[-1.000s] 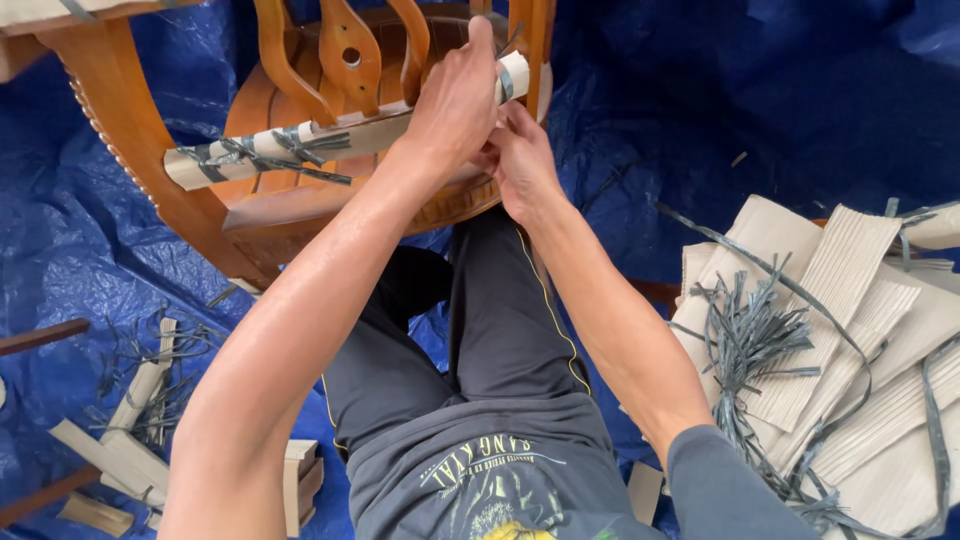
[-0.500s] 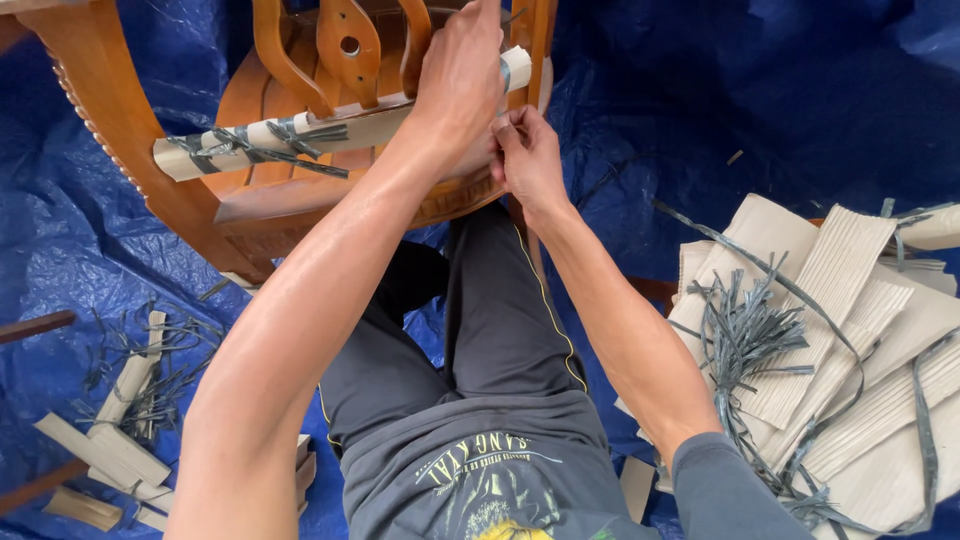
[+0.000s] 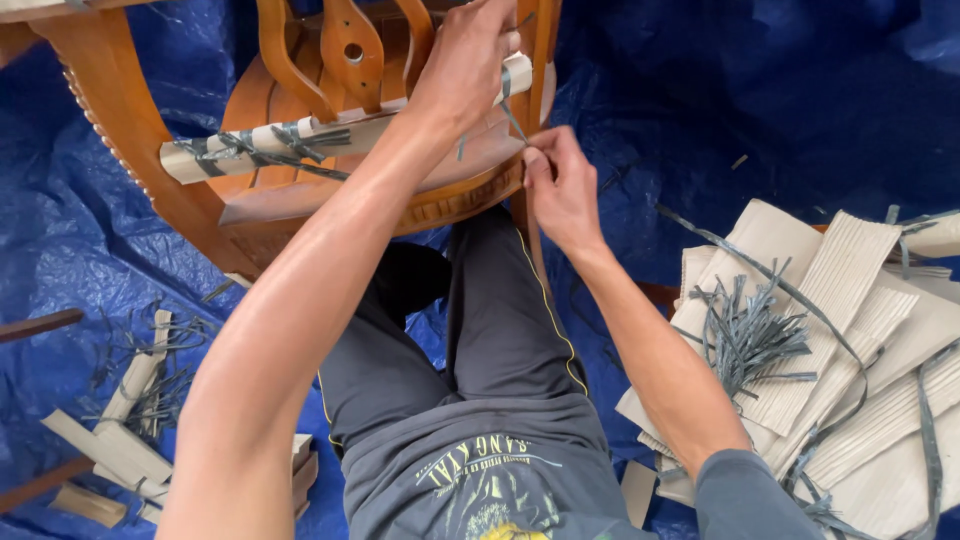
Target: Wrapping a wooden chair with protective cardboard tubes and plastic strapping.
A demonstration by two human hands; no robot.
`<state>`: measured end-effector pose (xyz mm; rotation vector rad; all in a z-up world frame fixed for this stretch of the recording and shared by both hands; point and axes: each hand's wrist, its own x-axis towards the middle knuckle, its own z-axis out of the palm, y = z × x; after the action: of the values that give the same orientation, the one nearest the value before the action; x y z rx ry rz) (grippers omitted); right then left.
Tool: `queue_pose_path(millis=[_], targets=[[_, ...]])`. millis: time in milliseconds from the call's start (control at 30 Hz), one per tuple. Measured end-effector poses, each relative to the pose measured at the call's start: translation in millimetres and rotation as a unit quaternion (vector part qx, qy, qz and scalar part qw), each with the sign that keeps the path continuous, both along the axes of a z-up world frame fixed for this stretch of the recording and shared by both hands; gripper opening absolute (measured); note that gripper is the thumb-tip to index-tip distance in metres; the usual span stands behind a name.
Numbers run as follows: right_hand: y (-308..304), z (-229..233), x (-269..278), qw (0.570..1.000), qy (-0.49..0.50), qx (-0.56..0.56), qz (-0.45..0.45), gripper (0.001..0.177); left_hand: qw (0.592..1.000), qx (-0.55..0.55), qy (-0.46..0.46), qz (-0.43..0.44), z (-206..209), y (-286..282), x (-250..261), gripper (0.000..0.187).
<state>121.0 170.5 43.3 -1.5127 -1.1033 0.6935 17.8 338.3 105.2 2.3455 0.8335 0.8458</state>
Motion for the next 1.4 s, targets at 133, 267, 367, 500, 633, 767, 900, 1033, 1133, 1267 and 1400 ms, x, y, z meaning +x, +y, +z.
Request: queue_pose_path(millis=[133, 267, 367, 500, 633, 767, 900, 1033, 1133, 1267, 1400], targets=[[-2, 24, 20, 0.997, 0.062, 0.037, 0.017, 0.017, 0.996, 0.032, 0.009, -0.079, 9, -9, -10, 0.019], [15, 36, 36, 0.991, 0.096, 0.078, 0.046, 0.014, 0.996, 0.010, 0.018, -0.086, 23, -14, -15, 0.017], [35, 46, 40, 0.985, 0.119, 0.108, 0.069, 0.012, 0.992, 0.053, 0.036, -0.109, 23, -12, -17, 0.019], [52, 55, 42, 0.980, 0.125, 0.132, 0.086, 0.010, 0.984, 0.095, 0.069, -0.132, 17, -8, -17, 0.012], [49, 75, 38, 0.961, 0.221, 0.150, 0.068, 0.007, 0.988, 0.089, 0.030, -0.120, 25, -15, -14, 0.015], [47, 47, 34, 0.942, 0.307, 0.135, -0.007, 0.007, 0.996, 0.070, -0.002, -0.064, 29, -17, -10, 0.014], [52, 10, 18, 0.980, 0.143, 0.139, -0.012, 0.012, 0.994, 0.088, -0.022, -0.057, 24, -14, -5, 0.012], [59, 15, 2, 0.988, 0.087, 0.121, -0.035, 0.013, 0.993, 0.100, -0.022, -0.053, 25, -11, -10, 0.012], [67, 10, 5, 0.975, 0.172, 0.137, -0.034, 0.012, 0.987, 0.155, 0.005, -0.042, 39, -19, -17, 0.007], [69, 20, 4, 0.961, 0.233, 0.144, -0.023, 0.012, 0.963, 0.255, 0.030, -0.079, 49, -25, -17, 0.022], [75, 6, 11, 0.975, 0.162, 0.151, 0.003, 0.011, 0.975, 0.203, 0.074, -0.057, 39, -24, -5, 0.016]])
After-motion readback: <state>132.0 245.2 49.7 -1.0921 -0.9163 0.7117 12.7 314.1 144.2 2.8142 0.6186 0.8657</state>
